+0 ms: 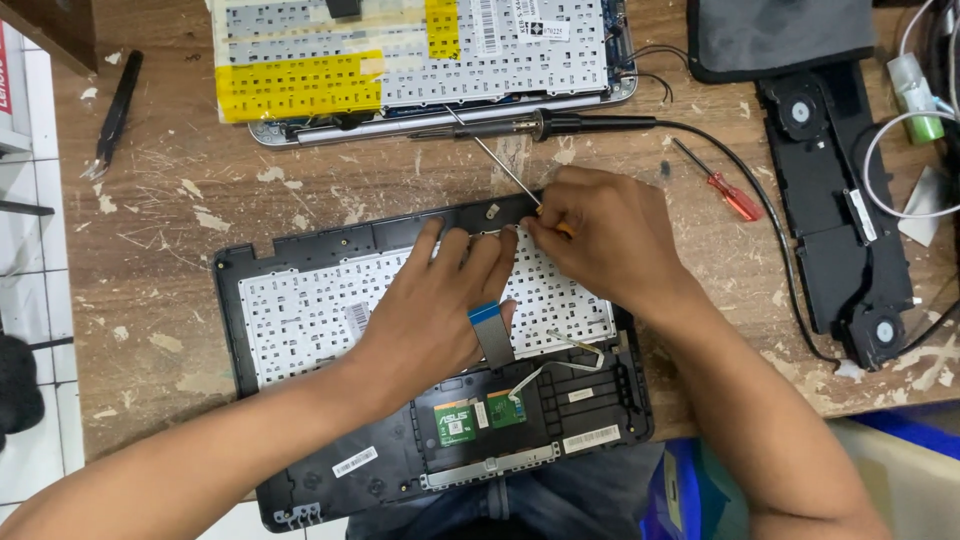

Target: Placing a replacement keyboard into a laptop chassis and securing it using a soldering iron to melt plastic rivets.

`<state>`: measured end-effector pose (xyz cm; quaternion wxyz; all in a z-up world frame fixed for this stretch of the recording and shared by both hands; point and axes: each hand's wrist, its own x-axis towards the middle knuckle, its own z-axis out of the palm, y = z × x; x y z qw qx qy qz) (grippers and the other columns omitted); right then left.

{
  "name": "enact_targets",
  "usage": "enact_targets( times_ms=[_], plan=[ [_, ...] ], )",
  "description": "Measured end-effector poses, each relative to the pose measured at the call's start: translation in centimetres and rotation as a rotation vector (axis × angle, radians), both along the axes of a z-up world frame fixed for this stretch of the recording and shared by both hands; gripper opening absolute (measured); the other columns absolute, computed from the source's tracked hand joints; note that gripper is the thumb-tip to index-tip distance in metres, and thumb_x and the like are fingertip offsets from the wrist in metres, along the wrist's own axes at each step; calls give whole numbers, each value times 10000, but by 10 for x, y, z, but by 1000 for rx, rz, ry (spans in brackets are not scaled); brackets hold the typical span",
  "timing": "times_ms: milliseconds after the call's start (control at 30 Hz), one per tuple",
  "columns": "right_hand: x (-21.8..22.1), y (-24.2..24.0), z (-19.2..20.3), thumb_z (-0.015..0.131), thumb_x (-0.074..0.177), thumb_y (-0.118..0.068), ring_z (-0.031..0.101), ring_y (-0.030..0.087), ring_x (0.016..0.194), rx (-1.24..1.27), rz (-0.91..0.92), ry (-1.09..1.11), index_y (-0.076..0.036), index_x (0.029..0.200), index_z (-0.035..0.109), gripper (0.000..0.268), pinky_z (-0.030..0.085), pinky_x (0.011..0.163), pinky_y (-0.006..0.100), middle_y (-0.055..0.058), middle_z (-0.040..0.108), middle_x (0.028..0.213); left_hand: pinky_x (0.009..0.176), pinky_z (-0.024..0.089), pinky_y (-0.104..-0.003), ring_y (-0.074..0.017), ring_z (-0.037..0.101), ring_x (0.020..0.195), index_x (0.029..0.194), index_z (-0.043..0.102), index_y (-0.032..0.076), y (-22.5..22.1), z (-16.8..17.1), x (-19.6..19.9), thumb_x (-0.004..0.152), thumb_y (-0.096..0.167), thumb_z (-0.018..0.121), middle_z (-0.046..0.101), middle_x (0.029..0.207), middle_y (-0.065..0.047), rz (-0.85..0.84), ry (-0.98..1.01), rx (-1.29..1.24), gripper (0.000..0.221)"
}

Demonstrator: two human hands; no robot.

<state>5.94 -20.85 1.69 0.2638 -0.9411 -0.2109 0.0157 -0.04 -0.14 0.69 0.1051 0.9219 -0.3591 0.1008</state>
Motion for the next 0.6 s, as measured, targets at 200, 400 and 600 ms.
enact_targets(
  times_ms=[200,400,600],
  plan=[
    [0,1,1,809,772,-107,626,276,586,-32,-13,17,-145,685,681,159,487,565,400,-7,537,584,1041,412,-564,-305,598,855,1135,697,-18,-1,1,0,1011,274,489,585,959,-141,-20,-3,-17,379],
    [0,2,3,797,769,-87,624,262,582,-40,-14,9,-149,674,675,167,481,567,390,-17,524,581,1052,414,-561,-293,600,863,1141,696,-11,-1,2,-1,1014,290,472,574,964,-131,-14,-28,3,397],
    [-2,0,-3,812,774,-127,617,249,576,-101,22,-159,-180,670,637,210,478,554,355,-20,511,595,1043,414,-565,-297,587,864,1138,693,-18,-1,4,-1,1023,301,450,559,945,-121,-11,-14,-16,417]
  ],
)
